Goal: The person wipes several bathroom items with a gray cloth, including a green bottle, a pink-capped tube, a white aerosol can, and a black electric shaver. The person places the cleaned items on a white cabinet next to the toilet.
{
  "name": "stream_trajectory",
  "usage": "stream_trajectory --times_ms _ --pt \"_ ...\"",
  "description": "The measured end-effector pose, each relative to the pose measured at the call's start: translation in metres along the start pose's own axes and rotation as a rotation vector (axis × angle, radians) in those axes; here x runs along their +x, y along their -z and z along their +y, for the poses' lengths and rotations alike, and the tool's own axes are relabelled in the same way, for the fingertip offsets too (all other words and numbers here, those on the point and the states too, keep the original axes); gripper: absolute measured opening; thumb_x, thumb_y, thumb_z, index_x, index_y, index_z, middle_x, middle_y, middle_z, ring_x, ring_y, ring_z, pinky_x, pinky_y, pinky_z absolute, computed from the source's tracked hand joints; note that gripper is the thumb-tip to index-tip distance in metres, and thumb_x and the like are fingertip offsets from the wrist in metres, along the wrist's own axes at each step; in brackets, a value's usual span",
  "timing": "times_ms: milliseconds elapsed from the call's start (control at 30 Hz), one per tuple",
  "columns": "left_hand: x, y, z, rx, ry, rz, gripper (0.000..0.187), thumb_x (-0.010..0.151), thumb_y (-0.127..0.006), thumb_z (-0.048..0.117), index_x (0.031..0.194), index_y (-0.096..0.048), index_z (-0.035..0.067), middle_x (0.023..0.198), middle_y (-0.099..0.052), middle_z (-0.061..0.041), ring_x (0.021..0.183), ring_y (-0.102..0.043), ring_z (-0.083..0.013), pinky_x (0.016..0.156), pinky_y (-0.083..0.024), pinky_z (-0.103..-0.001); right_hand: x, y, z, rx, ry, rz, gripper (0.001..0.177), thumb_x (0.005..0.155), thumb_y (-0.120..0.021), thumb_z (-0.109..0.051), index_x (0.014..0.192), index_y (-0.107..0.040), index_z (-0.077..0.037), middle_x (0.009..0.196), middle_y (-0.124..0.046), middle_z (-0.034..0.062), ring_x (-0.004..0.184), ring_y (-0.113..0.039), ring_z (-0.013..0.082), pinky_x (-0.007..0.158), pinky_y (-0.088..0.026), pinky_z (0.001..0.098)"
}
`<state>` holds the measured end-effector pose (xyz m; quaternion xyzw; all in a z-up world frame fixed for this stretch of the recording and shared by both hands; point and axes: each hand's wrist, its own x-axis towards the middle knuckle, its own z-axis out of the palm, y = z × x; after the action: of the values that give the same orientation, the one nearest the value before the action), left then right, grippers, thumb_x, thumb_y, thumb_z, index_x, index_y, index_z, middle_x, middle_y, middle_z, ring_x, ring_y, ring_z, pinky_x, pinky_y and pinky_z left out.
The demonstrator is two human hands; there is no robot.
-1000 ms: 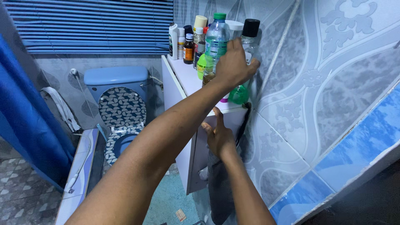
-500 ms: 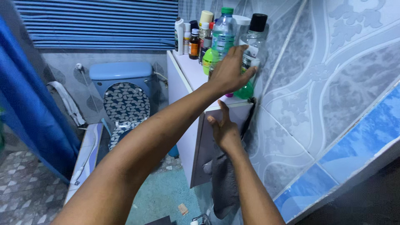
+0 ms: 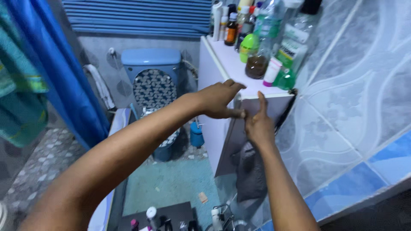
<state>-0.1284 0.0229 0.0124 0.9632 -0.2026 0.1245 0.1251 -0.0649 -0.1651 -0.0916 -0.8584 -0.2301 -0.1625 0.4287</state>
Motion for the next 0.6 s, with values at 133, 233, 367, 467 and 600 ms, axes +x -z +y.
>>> stream_trajectory --times_ms 133,233,367,467,600 --pt "-0.063 -0.013 -0.035 -0.094 0.133 -0.241 0.092 0.082 -0.074 0.058 0.149 -0.042 0.005 0.140 -0.056 -0.025 0.129 -0.056 -0.0402 0.107 -0.045 -0.046 -0.044 -0.031 0.000 0.185 -0.060 0.128 0.078 0.101 -0.062 -0.028 0.161 -0.015 -0.012 0.064 -0.061 0.0129 0.055 -0.063 0.0255 0.059 -0.052 0.0420" --pt "-0.110 -0.035 -0.071 -0.227 0.249 -0.307 0.092 0.081 -0.073 0.059 0.147 -0.044 0.003 0.146 -0.054 -0.024 0.134 -0.054 -0.0362 0.110 -0.044 -0.042 -0.093 -0.077 0.013 0.233 -0.065 0.154 0.080 0.101 -0.065 -0.024 0.160 -0.015 -0.005 0.068 -0.060 0.0076 0.060 -0.059 0.0222 0.063 -0.050 0.0396" --pt "-0.172 -0.075 -0.124 -0.316 0.445 -0.392 0.092 0.084 -0.069 0.062 0.149 -0.043 0.002 0.147 -0.053 -0.024 0.136 -0.054 -0.0347 0.111 -0.044 -0.040 -0.151 -0.138 0.039 0.159 -0.146 -0.131 0.077 0.097 -0.066 -0.024 0.156 -0.021 -0.003 0.068 -0.064 0.0067 0.064 -0.066 0.0208 0.067 -0.054 0.0385" --pt "-0.224 -0.107 -0.156 -0.311 0.509 -0.377 0.089 0.087 -0.068 0.061 0.147 -0.043 0.001 0.148 -0.052 -0.024 0.137 -0.051 -0.0363 0.112 -0.041 -0.041 -0.185 -0.175 0.054 0.125 -0.195 -0.317 0.063 0.095 -0.067 -0.024 0.148 -0.039 -0.004 0.068 -0.065 0.0097 0.063 -0.067 0.0239 0.065 -0.053 0.0402" --pt "-0.297 -0.149 -0.182 -0.250 0.686 -0.416 0.085 0.087 -0.069 0.058 0.147 -0.046 0.003 0.146 -0.054 -0.022 0.135 -0.052 -0.0388 0.111 -0.042 -0.044 -0.225 -0.211 0.066 0.035 -0.218 -0.511 0.041 0.093 -0.069 -0.024 0.128 -0.061 -0.004 0.068 -0.069 0.0141 0.062 -0.068 0.0289 0.064 -0.051 0.0428"
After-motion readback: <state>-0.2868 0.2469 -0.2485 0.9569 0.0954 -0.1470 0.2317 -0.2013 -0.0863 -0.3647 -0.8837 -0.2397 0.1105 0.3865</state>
